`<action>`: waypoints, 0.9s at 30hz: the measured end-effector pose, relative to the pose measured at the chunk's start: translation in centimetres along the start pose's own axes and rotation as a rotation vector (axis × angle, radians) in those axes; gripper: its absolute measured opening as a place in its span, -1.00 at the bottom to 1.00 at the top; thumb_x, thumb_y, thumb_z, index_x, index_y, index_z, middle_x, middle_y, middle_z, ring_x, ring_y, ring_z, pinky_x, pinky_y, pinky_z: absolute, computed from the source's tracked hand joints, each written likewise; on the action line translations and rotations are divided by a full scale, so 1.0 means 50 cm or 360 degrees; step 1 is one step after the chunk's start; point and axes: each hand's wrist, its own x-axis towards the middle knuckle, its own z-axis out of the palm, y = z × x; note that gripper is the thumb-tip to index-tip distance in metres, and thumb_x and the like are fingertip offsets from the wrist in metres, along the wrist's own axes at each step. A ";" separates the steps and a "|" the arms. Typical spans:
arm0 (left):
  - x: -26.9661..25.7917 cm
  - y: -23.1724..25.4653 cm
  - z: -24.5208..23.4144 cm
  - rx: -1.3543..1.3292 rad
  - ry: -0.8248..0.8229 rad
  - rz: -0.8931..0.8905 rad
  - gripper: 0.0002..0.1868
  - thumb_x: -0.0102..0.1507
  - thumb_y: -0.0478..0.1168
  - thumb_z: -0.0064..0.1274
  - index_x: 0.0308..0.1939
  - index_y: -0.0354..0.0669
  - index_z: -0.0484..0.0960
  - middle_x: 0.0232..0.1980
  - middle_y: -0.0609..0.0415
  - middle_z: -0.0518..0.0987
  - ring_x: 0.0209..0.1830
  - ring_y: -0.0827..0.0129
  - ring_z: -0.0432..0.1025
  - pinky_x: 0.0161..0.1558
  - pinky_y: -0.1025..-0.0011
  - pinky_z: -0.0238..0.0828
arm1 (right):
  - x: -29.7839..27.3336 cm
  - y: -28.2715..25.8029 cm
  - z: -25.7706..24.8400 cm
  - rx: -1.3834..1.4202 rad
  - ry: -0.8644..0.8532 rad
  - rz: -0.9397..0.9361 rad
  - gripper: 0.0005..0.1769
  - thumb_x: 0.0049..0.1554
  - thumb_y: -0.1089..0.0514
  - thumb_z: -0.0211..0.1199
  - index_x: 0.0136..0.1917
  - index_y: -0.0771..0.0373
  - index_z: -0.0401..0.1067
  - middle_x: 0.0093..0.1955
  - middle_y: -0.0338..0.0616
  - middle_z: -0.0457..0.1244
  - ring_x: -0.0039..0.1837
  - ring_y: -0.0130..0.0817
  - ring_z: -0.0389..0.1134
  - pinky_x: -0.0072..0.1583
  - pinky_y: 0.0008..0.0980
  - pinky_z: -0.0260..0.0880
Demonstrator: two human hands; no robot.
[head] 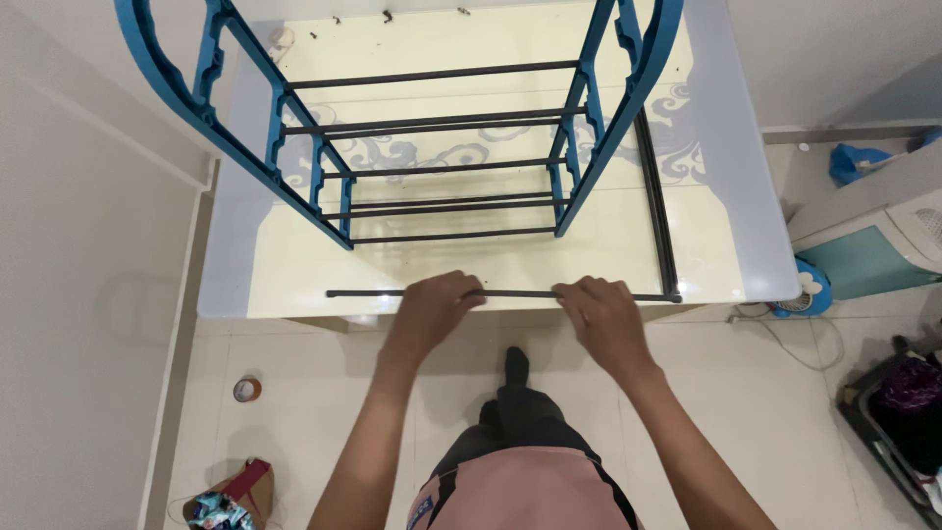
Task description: The person disassembles a blue and black metal rack on a white table by removing multiple black rods one at a time and placing them on the table surface. The person handles the rack and rods by hand without using tools.
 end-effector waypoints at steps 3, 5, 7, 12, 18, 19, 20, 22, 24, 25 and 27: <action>-0.004 -0.011 -0.003 0.0057 0.0045 0.0041 -0.90 0.20 -0.16 0.22 -0.26 -0.06 0.72 -0.35 0.12 0.62 -0.29 0.21 0.53 -0.23 0.24 0.47 | -0.005 0.013 -0.010 0.0036 -0.0027 0.0004 -0.79 0.12 0.27 0.29 0.06 0.20 0.58 -0.15 -0.20 0.35 -0.11 -0.23 0.35 -0.02 -0.19 0.26; -0.005 -0.005 0.006 0.0079 0.0025 0.0065 -0.91 0.19 -0.17 0.23 -0.28 -0.06 0.72 -0.36 0.12 0.62 -0.30 0.22 0.52 -0.23 0.25 0.46 | -0.008 0.006 -0.003 0.0008 -0.0028 -0.0065 -0.71 0.08 0.31 0.27 0.09 0.20 0.58 -0.14 -0.19 0.35 -0.11 -0.23 0.35 -0.02 -0.19 0.27; 0.008 0.008 0.027 0.0100 -0.0019 0.0090 -0.93 0.20 -0.17 0.24 -0.29 -0.03 0.73 -0.35 0.12 0.63 -0.31 0.24 0.52 -0.24 0.25 0.46 | -0.005 -0.007 0.009 0.0018 -0.0024 -0.0101 -0.67 0.08 0.32 0.27 0.12 0.20 0.59 -0.14 -0.19 0.35 -0.12 -0.24 0.36 -0.04 -0.21 0.28; 0.017 0.043 0.067 0.0027 -0.0074 0.0170 -0.91 0.20 -0.16 0.26 -0.26 -0.03 0.74 -0.35 0.14 0.63 -0.26 0.26 0.52 -0.18 0.24 0.42 | -0.017 -0.032 0.028 0.0058 -0.0007 -0.0138 -0.70 0.13 0.29 0.29 0.15 0.17 0.58 -0.13 -0.20 0.35 -0.15 -0.25 0.36 -0.05 -0.26 0.34; 0.012 0.048 0.098 0.0009 0.0115 0.0207 -0.73 0.24 -0.21 0.22 0.02 -0.09 0.69 -0.07 0.14 0.63 0.00 0.27 0.48 0.10 0.23 0.35 | -0.050 0.023 0.011 0.0054 -0.0001 0.0012 -0.66 0.06 0.26 0.34 0.14 0.15 0.59 -0.09 -0.22 0.37 -0.17 -0.22 0.38 -0.08 -0.25 0.39; 0.009 0.050 0.106 0.0020 0.0180 0.0213 -0.71 0.25 -0.23 0.20 0.06 -0.10 0.68 0.01 0.12 0.62 0.08 0.26 0.48 0.15 0.23 0.34 | -0.059 0.035 0.010 0.0038 -0.0007 0.0056 -0.66 0.06 0.26 0.34 0.13 0.14 0.59 -0.08 -0.22 0.36 -0.17 -0.22 0.39 -0.09 -0.24 0.40; 0.008 0.050 0.116 0.0016 0.0241 0.0215 -0.71 0.26 -0.24 0.19 0.07 -0.12 0.66 0.04 0.10 0.61 0.12 0.23 0.47 0.18 0.20 0.33 | -0.067 0.048 0.009 0.0020 -0.0007 0.0100 -0.66 0.06 0.26 0.35 0.13 0.14 0.59 -0.08 -0.21 0.36 -0.17 -0.21 0.39 -0.09 -0.24 0.40; 0.004 0.052 0.141 0.0008 0.0363 0.0216 -0.71 0.28 -0.26 0.17 0.08 -0.16 0.63 0.10 0.04 0.58 0.19 0.15 0.45 0.23 0.16 0.30 | -0.085 0.077 0.010 0.0016 -0.0032 0.0222 -0.67 0.07 0.24 0.35 0.13 0.12 0.60 -0.07 -0.20 0.36 -0.18 -0.21 0.39 -0.11 -0.23 0.41; 0.007 0.054 0.174 -0.0038 0.0368 0.0167 -0.72 0.30 -0.29 0.14 0.10 -0.16 0.63 0.11 0.02 0.57 0.20 0.13 0.43 0.23 0.14 0.31 | -0.100 0.107 0.015 0.0049 -0.0080 0.0376 -0.69 0.09 0.22 0.34 0.13 0.09 0.60 -0.08 -0.18 0.34 -0.20 -0.24 0.40 -0.14 -0.23 0.41; 0.012 0.055 0.193 -0.0059 0.0372 0.0143 -0.72 0.31 -0.30 0.13 0.11 -0.15 0.63 0.12 0.01 0.56 0.20 0.11 0.42 0.23 0.14 0.31 | -0.107 0.124 0.016 0.0057 -0.0090 0.0435 -0.70 0.10 0.21 0.34 0.12 0.08 0.60 -0.08 -0.18 0.35 -0.22 -0.25 0.40 -0.14 -0.23 0.42; 0.017 0.056 0.235 -0.0106 0.0278 0.0136 -0.70 0.29 -0.33 0.10 0.12 -0.15 0.62 0.11 0.00 0.57 0.19 0.10 0.42 0.22 0.13 0.31 | -0.124 0.158 0.021 0.0081 -0.0117 0.0555 -0.73 0.12 0.19 0.33 0.11 0.07 0.61 -0.08 -0.19 0.35 -0.25 -0.26 0.40 -0.15 -0.22 0.43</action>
